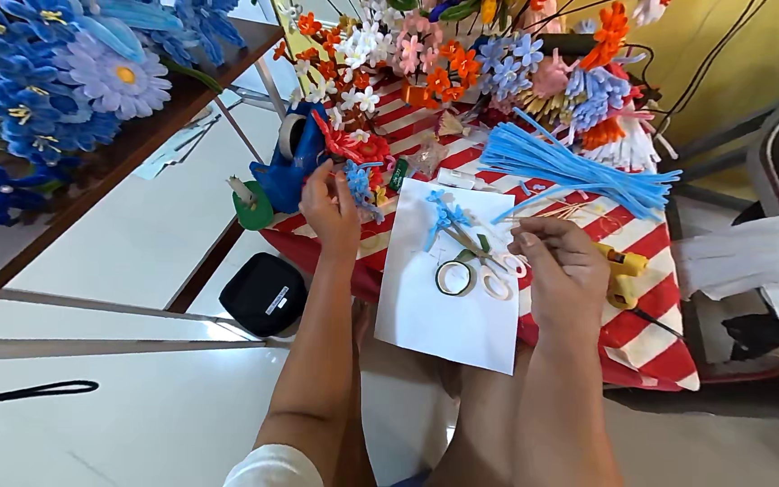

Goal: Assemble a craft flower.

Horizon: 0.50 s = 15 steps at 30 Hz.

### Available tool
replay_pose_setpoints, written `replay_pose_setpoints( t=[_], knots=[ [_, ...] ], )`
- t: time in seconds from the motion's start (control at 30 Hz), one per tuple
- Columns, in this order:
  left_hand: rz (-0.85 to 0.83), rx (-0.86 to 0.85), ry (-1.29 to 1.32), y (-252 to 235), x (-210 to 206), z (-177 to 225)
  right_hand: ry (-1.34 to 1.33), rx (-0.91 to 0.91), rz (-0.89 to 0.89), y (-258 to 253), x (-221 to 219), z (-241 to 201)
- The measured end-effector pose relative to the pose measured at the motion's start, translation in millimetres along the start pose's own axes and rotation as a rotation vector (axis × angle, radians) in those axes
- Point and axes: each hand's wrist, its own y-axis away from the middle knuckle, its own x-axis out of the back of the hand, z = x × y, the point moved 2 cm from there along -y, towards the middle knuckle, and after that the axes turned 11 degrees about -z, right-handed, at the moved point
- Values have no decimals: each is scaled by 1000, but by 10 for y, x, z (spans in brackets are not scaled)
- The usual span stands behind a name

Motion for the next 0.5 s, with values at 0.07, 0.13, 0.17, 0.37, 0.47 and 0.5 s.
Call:
replay_pose_setpoints(
  t=[0.07,0.13,0.17,0.37,0.47,0.5],
  knots=[
    [-146,-29,51,134,-95,194,-1,-3,15,5,24,2],
    [-383,-61,62,241,-244,378,9,-19,13,13,31,25],
    [-536,-58,70,277,-319,457,23,-27,9,19,30,41],
    [-973,110,-35,418,-617,661,82,-57,-15,60,37,100],
    [-1077,216,-127,384,-625,674,140,-104,-56,79,83,105],
    [-1095,237,-153,373,-629,673,208,-141,-89,89,109,111]
  ],
)
